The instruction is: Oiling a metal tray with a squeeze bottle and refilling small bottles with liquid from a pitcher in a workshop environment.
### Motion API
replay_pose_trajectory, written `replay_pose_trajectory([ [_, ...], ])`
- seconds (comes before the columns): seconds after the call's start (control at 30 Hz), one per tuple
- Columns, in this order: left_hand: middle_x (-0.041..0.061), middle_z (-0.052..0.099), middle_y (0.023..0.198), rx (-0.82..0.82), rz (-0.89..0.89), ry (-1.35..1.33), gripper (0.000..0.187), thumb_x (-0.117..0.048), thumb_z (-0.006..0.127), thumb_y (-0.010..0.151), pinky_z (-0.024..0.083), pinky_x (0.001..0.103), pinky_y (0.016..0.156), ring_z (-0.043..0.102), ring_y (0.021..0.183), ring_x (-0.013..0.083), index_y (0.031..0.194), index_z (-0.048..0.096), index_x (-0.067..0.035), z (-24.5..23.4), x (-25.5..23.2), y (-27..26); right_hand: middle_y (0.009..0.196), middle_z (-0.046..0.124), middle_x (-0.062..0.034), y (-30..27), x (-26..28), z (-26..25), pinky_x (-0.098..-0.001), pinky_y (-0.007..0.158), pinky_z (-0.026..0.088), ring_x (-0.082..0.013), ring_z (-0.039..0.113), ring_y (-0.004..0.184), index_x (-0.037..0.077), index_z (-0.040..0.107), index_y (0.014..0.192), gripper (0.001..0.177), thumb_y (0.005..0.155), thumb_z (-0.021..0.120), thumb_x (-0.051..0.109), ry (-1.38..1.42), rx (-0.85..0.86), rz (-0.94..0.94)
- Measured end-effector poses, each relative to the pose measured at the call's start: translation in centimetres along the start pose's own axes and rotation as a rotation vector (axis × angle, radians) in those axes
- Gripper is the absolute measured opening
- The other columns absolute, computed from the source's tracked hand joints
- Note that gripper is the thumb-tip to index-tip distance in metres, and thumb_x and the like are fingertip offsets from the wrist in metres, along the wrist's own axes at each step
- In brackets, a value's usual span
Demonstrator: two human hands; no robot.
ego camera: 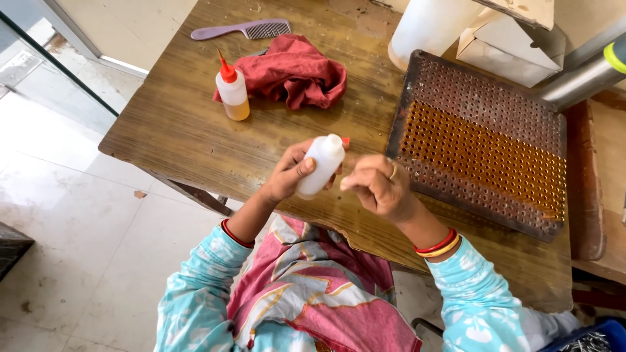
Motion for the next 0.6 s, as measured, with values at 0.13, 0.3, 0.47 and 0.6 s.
replay_pose_trajectory([
  [0.13, 0.01, 0.069, 0.119, -0.028, 0.097, -0.042, 0.074, -0.05, 0.07, 0.099, 0.056, 0.032, 0.088, 0.068, 0.097, 0.0162, 0.15, 0.051, 0.0, -0.8, -1.6, 0.1, 0.092, 0.063, -0.0021, -1.2, 3.7, 1.7, -0.0393, 0.087, 0.064, -0.0209, 0.07, 0.084, 0.011, 0.068, 0.094, 0.016, 0.093, 0.079, 0.023, 0.151, 0.222, -0.234],
  [0.3, 0.012, 0.063, 0.13, -0.06, 0.217, 0.209, 0.071, -0.045, 0.074, 0.099, 0.05, 0.035, 0.107, 0.062, 0.118, 0.0207, 0.15, 0.052, -0.001, 0.3, -3.3, 0.0, 0.105, 0.063, 0.0063, -1.3, 1.4, 0.9, -0.0348, 0.1, 0.063, -0.0096, 0.068, 0.099, 0.022, 0.065, 0.102, 0.008, 0.099, 0.072, 0.024, 0.272, 0.028, -0.033],
  [0.47, 0.016, 0.062, 0.132, -0.286, 0.511, 0.757, 0.067, -0.037, 0.079, 0.094, 0.05, 0.035, 0.105, 0.062, 0.119, 0.0255, 0.148, 0.057, -0.004, 1.5, -5.3, -0.8, 0.15, 0.049, -0.0068, -1.7, -4.2, 6.1, -0.0324, 0.116, 0.045, -0.0129, 0.051, 0.136, 0.003, 0.039, 0.156, 0.054, 0.111, 0.055, 0.027, 1.079, -0.09, 0.708],
  [0.6, 0.016, 0.061, 0.127, -0.374, 0.605, 0.894, 0.068, -0.037, 0.082, 0.089, 0.053, 0.036, 0.099, 0.064, 0.113, 0.0275, 0.144, 0.059, -0.005, 1.1, -5.4, -2.1, 0.152, 0.048, -0.0045, -3.0, -3.2, 7.4, -0.0283, 0.102, 0.045, -0.0116, 0.051, 0.128, 0.004, 0.04, 0.158, 0.056, 0.107, 0.054, 0.021, 1.328, -0.166, 0.78],
])
Point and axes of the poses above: each hand's wrist, its own y-axis towards the middle knuckle, its own z-axis out of the palm, x = y × z, the point moved 10 cm from there along y, towards the middle knuckle
